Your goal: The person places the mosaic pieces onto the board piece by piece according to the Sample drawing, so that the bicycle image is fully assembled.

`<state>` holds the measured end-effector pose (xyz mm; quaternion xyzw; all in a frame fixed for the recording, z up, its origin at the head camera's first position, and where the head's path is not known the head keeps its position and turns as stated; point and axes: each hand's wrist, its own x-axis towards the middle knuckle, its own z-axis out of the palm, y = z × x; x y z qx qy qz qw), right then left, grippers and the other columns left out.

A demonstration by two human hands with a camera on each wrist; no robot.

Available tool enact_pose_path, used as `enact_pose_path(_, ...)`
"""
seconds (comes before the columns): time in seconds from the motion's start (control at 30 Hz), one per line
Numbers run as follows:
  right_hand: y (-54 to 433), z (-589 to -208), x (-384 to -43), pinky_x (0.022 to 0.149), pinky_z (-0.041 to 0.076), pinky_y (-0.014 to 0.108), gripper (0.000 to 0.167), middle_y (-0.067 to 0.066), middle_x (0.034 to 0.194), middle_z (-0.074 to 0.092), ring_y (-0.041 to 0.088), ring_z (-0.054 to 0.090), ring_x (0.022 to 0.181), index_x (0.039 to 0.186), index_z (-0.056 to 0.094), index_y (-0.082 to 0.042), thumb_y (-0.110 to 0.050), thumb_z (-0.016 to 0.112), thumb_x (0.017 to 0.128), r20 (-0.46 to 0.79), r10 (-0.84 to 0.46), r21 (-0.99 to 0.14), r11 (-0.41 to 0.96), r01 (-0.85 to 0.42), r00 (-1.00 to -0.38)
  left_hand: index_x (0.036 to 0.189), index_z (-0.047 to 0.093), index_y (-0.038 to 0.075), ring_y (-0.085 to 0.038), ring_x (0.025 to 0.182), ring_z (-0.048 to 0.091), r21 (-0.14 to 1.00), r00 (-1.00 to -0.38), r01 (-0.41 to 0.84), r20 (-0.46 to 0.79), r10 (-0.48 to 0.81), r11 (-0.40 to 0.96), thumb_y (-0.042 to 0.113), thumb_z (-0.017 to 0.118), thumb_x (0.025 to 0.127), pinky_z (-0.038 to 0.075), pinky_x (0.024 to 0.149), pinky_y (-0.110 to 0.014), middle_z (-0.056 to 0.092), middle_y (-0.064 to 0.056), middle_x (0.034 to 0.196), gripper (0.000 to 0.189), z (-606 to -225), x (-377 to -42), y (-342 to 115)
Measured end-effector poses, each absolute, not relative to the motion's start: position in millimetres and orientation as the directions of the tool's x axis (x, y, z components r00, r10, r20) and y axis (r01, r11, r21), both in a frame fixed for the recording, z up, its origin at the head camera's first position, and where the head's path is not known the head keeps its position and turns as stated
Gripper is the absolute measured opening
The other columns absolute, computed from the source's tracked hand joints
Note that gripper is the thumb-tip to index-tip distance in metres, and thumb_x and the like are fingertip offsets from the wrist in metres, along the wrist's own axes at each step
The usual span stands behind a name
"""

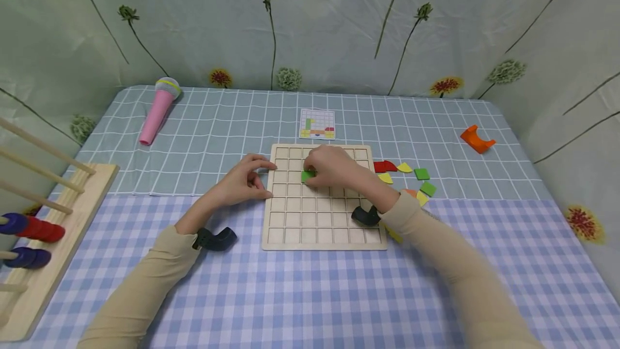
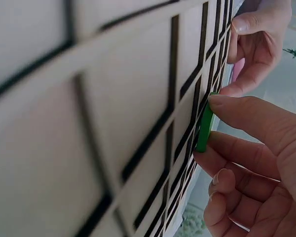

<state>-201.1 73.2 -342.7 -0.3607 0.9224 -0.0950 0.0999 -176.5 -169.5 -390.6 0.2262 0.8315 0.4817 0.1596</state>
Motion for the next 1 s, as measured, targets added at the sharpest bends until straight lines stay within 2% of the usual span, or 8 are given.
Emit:
enact_pose_path(0.2,61,-344,-201,0.057,0.032,0.023,0.011,-0.003,0.071,0.053,0.012,0.044,0.069,0.077,0.067,-0.012,-0.022,0.067,0.080,-0.100,-0.703,-0.223,0.705,-0.673,-0.704,0.129,0.049,-0.005,0.003,0.065,0.058,0.873,-0.846,0.222,-0.049,0.531,0.434,-0.001,0.073,0.076,0.046,0.061,-0.014,0.030,-0.024,0.137,0.059,-391,-177,-168)
enact_pose_path(0.47,54,-343,-202,0.056,0.034,0.022,0.011,0.000,0.080,0.060,0.012,0.047,0.071,0.085,0.070,-0.012,-0.023,0.066,0.083,-0.097,-0.692,-0.217,0.716,-0.663,-0.715,0.129,0.048,-0.005,0.003,0.066,0.058,0.871,-0.849,0.215,-0.057,0.525,0.442,0.000,0.073,0.076,0.047,0.062,-0.014,0.029,-0.023,0.135,0.059,-390,-178,-167)
enact_pose_path(0.67,50,-344,-203,0.056,0.038,0.023,0.019,0.001,0.087,0.062,0.013,0.051,0.074,0.096,0.072,-0.013,-0.026,0.068,0.083,-0.118,-0.694,-0.217,0.716,-0.664,-0.710,0.130,0.048,-0.002,0.004,0.066,0.057,0.860,-0.852,0.202,-0.081,0.517,0.468,0.002,0.072,0.078,0.046,0.062,-0.013,0.028,-0.022,0.128,0.057,-390,-179,-166)
enact_pose_path(0.87,63,-344,-198,0.068,0.050,0.028,0.024,0.002,0.097,0.066,0.014,0.059,0.084,0.104,0.072,-0.013,-0.024,0.067,0.084,-0.128,-0.676,-0.220,0.733,-0.644,-0.726,0.129,0.049,-0.003,0.005,0.066,0.057,0.860,-0.846,0.207,-0.083,0.527,0.466,0.003,0.073,0.078,0.047,0.064,-0.012,0.036,-0.023,0.120,0.057,-393,-178,-166)
enact_pose_path(1.0,84,-339,-192,0.073,0.052,0.030,0.023,0.003,0.100,0.066,0.016,0.061,0.089,0.105,0.071,-0.012,-0.020,0.065,0.085,-0.107,-0.651,-0.234,0.751,-0.617,-0.752,0.128,0.049,-0.004,0.006,0.066,0.057,0.858,-0.849,0.226,-0.059,0.525,0.462,0.003,0.073,0.077,0.047,0.065,-0.013,0.042,-0.023,0.118,0.057,-394,-178,-169)
